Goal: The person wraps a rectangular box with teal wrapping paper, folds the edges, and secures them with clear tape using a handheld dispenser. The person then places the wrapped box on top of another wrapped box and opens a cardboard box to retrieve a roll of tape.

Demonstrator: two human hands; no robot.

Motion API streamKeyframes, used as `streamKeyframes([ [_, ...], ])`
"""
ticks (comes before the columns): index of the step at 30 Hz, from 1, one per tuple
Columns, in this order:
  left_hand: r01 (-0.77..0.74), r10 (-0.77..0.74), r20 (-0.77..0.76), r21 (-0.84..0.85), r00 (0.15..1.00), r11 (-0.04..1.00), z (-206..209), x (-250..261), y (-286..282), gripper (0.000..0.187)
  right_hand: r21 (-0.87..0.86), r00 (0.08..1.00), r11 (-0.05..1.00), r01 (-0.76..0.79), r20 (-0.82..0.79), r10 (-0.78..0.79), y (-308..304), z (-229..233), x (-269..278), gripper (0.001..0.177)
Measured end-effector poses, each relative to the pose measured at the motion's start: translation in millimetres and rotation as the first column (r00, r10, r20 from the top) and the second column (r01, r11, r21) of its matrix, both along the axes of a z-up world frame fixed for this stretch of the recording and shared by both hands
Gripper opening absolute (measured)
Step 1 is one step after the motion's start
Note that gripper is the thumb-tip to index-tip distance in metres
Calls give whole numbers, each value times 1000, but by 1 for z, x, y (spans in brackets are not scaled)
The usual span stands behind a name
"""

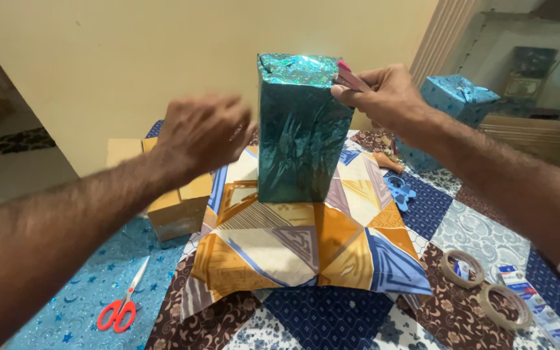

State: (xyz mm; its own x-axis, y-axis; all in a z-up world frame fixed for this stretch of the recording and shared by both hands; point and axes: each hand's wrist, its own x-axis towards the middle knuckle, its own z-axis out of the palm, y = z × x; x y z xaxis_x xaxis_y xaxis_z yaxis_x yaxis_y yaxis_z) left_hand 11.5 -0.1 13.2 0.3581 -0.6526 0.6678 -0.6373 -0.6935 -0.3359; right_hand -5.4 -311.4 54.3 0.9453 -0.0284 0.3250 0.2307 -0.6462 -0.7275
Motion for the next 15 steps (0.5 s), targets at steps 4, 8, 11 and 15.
streamKeyframes([
  [4, 226, -187, 313, -96, 931, 969, 29, 22, -36, 23, -1, 1000, 1000, -20, 2, 20, -1, 1, 1, 30],
  [8, 183, -202, -122, -146, 972, 972, 45, 34, -69, 21, -57, 1000, 998, -19, 23, 20, -3, -1, 0, 32],
  [11, 33, -132, -437, -226, 890, 974, 47, 36, -81, 22, 22, 996, 996, -90, -19, 91, -4, -2, -1, 33],
  [15, 5, -156, -497, -291, 853, 957, 47, 38, -77, 28, 476, 966, 878, -54, -196, 166, -3, 10, -6, 33],
])
